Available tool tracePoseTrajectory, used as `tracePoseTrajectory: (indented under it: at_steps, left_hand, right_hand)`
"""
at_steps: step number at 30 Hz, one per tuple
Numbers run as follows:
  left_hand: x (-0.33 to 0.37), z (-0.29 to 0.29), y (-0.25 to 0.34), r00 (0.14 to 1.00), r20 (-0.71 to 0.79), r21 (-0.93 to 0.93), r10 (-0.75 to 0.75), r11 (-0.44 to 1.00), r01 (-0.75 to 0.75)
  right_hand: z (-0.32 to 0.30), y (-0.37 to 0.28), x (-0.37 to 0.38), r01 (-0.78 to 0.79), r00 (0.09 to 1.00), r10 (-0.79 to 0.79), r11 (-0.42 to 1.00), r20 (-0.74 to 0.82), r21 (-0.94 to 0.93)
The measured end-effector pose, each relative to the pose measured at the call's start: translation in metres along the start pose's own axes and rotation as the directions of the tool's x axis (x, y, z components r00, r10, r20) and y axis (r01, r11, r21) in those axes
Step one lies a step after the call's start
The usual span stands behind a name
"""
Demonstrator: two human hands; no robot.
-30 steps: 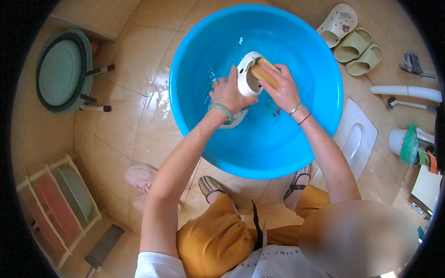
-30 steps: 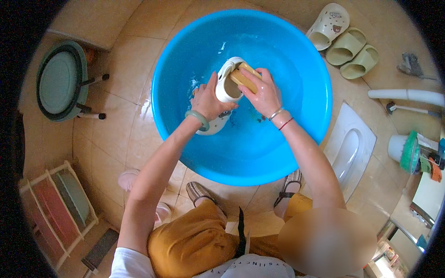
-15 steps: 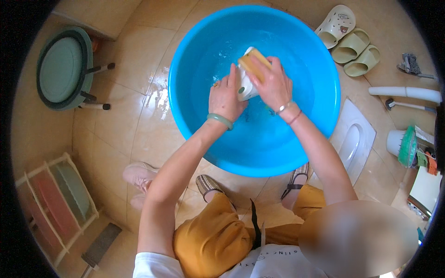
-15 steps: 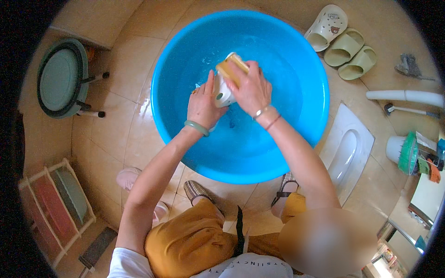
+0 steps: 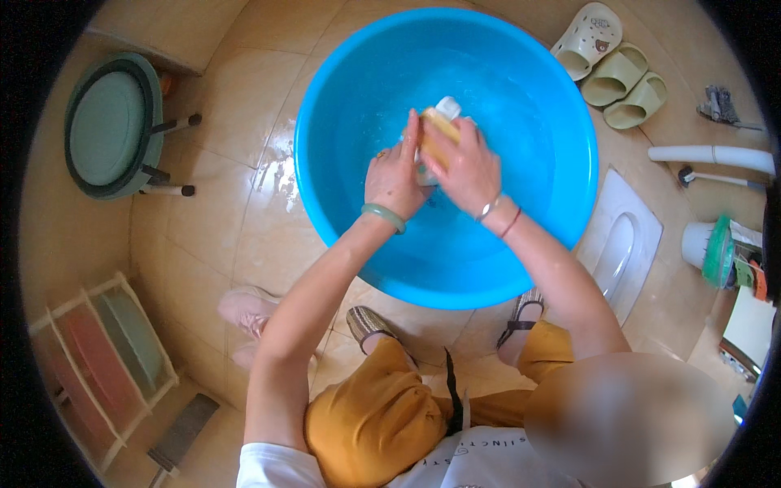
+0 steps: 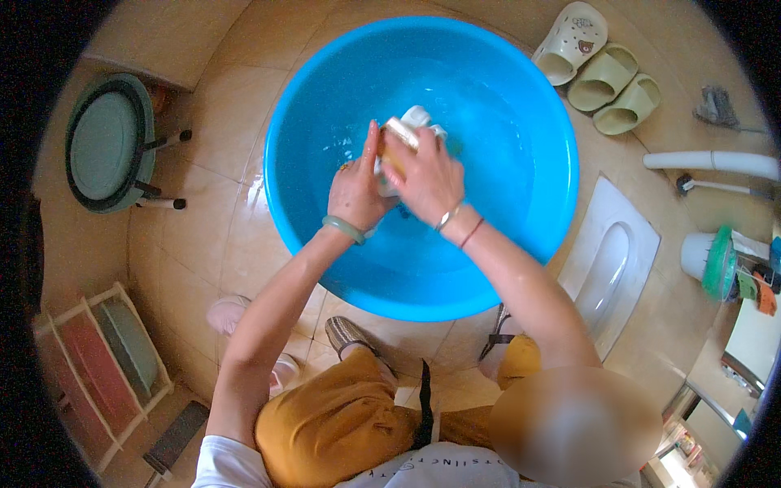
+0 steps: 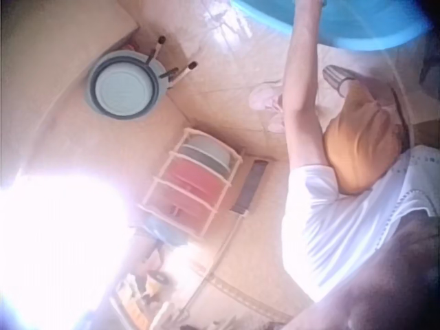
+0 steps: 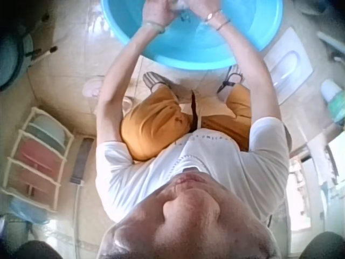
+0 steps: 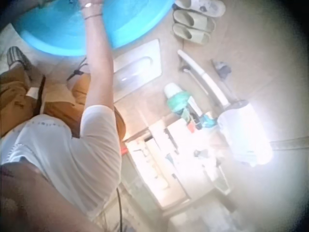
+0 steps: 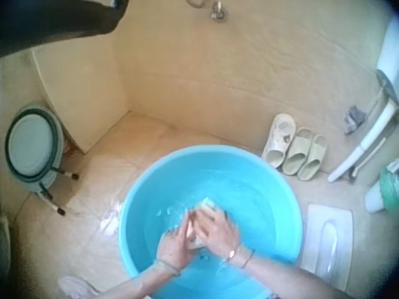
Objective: The person scrubs a pair of white clogs and a pair of pink sneakers in a blue basin filled with water using a sponge. They clean the exterior and interior of the clogs first, then proceed to scrub the sneakers, rinsing them in the water.
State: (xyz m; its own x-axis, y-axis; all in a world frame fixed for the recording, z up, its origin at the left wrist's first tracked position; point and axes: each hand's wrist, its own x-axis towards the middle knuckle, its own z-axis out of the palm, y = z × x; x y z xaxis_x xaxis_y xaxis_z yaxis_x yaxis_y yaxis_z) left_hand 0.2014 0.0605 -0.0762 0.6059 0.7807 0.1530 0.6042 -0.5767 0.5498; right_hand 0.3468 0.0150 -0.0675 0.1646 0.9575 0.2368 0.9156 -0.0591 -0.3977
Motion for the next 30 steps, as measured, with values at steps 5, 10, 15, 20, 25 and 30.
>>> tracePoseTrajectory:
  at_steps: [5,10,15,20,25,30]
  left_hand:
    - [0.009,0.000,-0.008,0.997,0.024,-0.071,-0.067,0.995,0.069]
    - [-0.002,-0.008,-0.006,0.984,0.136,-0.292,-0.118,0.944,0.154]
    - [-0.012,-0.008,-0.010,0.959,0.233,-0.595,-0.162,0.756,0.272]
    - [-0.008,0.009,-0.017,0.945,0.288,-0.775,-0.151,0.543,0.323]
    - [0.015,0.010,-0.009,0.954,0.230,-0.903,-0.190,0.323,0.282]
    - [0.002,0.052,-0.020,0.912,0.281,-0.922,-0.298,0.181,0.343]
  right_hand:
    - [0.005,0.008,0.040,-0.175,0.983,0.174,0.985,0.056,0.014]
    - [0.003,0.091,0.079,-0.415,0.910,0.306,0.658,0.279,0.629]
    - [-0.011,0.090,0.049,-0.692,0.693,0.527,0.297,0.492,0.658]
    - [-0.003,0.105,0.020,-0.683,0.586,0.516,-0.100,0.625,0.723]
    - [0.012,0.110,-0.011,-0.691,0.720,0.636,0.620,0.278,0.372]
    - [0.017,0.118,-0.025,-0.255,0.954,0.297,0.876,0.040,-0.408]
